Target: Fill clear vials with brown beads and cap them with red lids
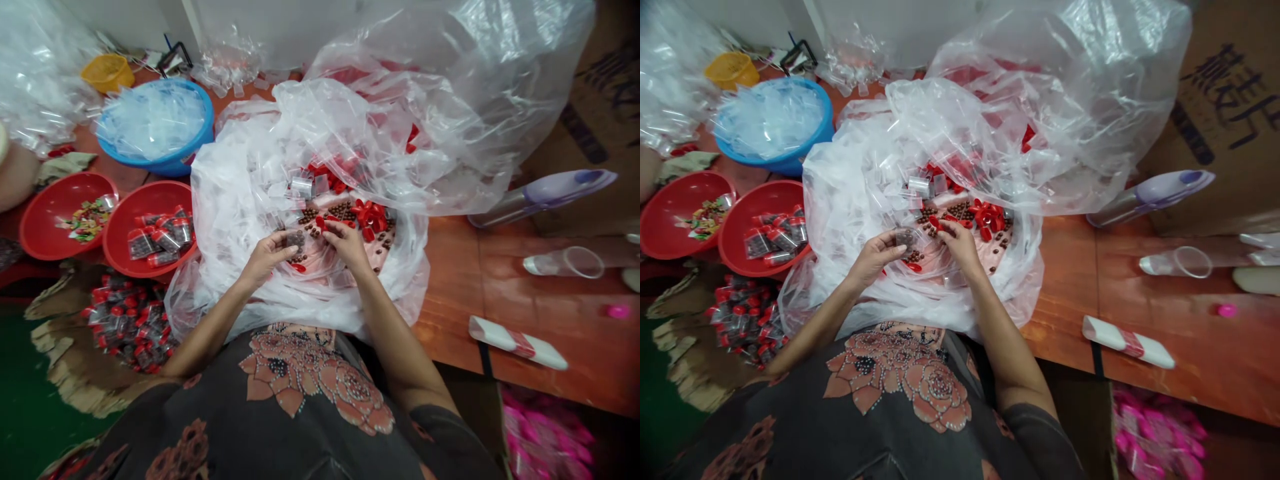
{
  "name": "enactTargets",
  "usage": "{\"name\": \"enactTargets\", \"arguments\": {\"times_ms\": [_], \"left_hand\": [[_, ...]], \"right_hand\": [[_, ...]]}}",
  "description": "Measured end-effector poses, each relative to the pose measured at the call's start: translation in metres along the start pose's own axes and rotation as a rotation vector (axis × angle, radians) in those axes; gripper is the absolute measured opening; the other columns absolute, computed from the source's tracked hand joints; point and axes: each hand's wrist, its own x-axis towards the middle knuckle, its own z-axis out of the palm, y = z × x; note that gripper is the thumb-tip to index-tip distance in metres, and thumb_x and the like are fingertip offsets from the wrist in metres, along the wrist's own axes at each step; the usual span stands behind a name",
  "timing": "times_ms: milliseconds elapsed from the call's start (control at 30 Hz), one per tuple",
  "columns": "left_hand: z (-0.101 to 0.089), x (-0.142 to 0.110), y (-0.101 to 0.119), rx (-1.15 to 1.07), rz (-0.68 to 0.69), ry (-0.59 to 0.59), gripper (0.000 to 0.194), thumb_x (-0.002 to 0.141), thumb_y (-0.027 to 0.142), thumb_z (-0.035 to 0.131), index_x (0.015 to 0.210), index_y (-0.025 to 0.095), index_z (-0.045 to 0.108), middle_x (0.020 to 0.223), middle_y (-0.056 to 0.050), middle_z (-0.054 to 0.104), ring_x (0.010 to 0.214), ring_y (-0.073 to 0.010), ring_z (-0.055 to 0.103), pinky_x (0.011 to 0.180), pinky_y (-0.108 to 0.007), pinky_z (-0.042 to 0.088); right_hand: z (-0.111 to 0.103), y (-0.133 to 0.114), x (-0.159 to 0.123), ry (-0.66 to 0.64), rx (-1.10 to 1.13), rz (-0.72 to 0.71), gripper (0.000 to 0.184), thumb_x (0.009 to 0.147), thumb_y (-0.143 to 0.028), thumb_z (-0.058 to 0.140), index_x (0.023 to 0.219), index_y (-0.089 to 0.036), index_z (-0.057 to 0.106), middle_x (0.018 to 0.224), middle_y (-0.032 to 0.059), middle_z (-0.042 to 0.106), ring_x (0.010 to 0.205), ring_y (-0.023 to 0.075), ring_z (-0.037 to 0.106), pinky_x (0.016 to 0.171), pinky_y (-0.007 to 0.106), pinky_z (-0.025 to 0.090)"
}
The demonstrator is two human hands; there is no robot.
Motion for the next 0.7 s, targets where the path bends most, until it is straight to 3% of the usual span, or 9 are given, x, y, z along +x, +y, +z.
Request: {"name": "enactTargets", "arguments": {"times_ms": [133, 267, 367, 500, 600, 700], "left_hand": [[0.004, 0.001, -0.01, -0.015, -0.047, -0.026, 0.043, 0.077, 0.032, 0.079, 0.115, 0.015, 0.07, 0.108, -0.008, 0.073, 0.089, -0.0166, 0.071, 0.086, -0.033, 0.058], [0.012, 0.0, -0.015, 0.063, -0.025, -0.082, 0.042, 0.078, 0.033, 0.077, 0.115, 0.016, 0.07, 0.111, -0.009, 0.074, 0.097, -0.0185, 0.07, 0.091, -0.035, 0.056], [0.018, -0.001, -0.014, 0.137, 0.007, -0.093, 0.039, 0.079, 0.032, 0.075, 0.115, 0.018, 0.072, 0.113, -0.009, 0.073, 0.101, -0.0187, 0.069, 0.093, -0.034, 0.054], [0.022, -0.001, -0.011, 0.229, 0.047, -0.088, 0.035, 0.079, 0.032, 0.074, 0.112, 0.02, 0.074, 0.107, -0.006, 0.075, 0.097, -0.0182, 0.068, 0.092, -0.034, 0.053], [0.022, -0.001, -0.011, 0.271, 0.08, -0.066, 0.034, 0.078, 0.032, 0.074, 0.11, 0.021, 0.075, 0.102, -0.005, 0.075, 0.092, -0.0177, 0.068, 0.091, -0.034, 0.053], [0.021, -0.001, -0.012, 0.308, 0.093, -0.065, 0.033, 0.079, 0.033, 0.074, 0.109, 0.02, 0.076, 0.099, -0.004, 0.075, 0.089, -0.0179, 0.067, 0.089, -0.035, 0.053]], "right_hand": [[-0.006, -0.017, -0.017, -0.087, 0.42, 0.163, 0.045, 0.07, -0.041, 0.079, 0.111, -0.028, 0.068, 0.096, -0.0012, 0.073, 0.081, 0.0158, 0.069, 0.076, 0.034, 0.06], [-0.008, -0.039, -0.036, -0.189, 0.556, 0.214, 0.038, 0.07, -0.041, 0.082, 0.104, -0.03, 0.07, 0.093, -0.0033, 0.073, 0.079, 0.0115, 0.069, 0.078, 0.028, 0.061], [-0.006, -0.051, -0.044, -0.185, 0.444, 0.149, 0.032, 0.077, -0.042, 0.076, 0.106, -0.029, 0.071, 0.095, -0.0022, 0.072, 0.074, 0.0106, 0.068, 0.073, 0.028, 0.062], [-0.004, -0.059, -0.054, -0.118, 0.137, -0.02, 0.026, 0.089, -0.042, 0.063, 0.11, -0.028, 0.071, 0.096, 0.0, 0.071, 0.071, 0.0119, 0.066, 0.068, 0.03, 0.061], [-0.007, -0.064, -0.061, -0.142, -0.099, -0.156, 0.031, 0.097, -0.041, 0.052, 0.12, -0.029, 0.068, 0.108, 0.0031, 0.072, 0.079, 0.0151, 0.069, 0.076, 0.036, 0.061], [-0.01, -0.065, -0.065, -0.191, -0.252, -0.287, 0.034, 0.098, -0.04, 0.052, 0.127, -0.031, 0.066, 0.122, 0.0042, 0.071, 0.105, 0.0216, 0.068, 0.094, 0.045, 0.057]]}}
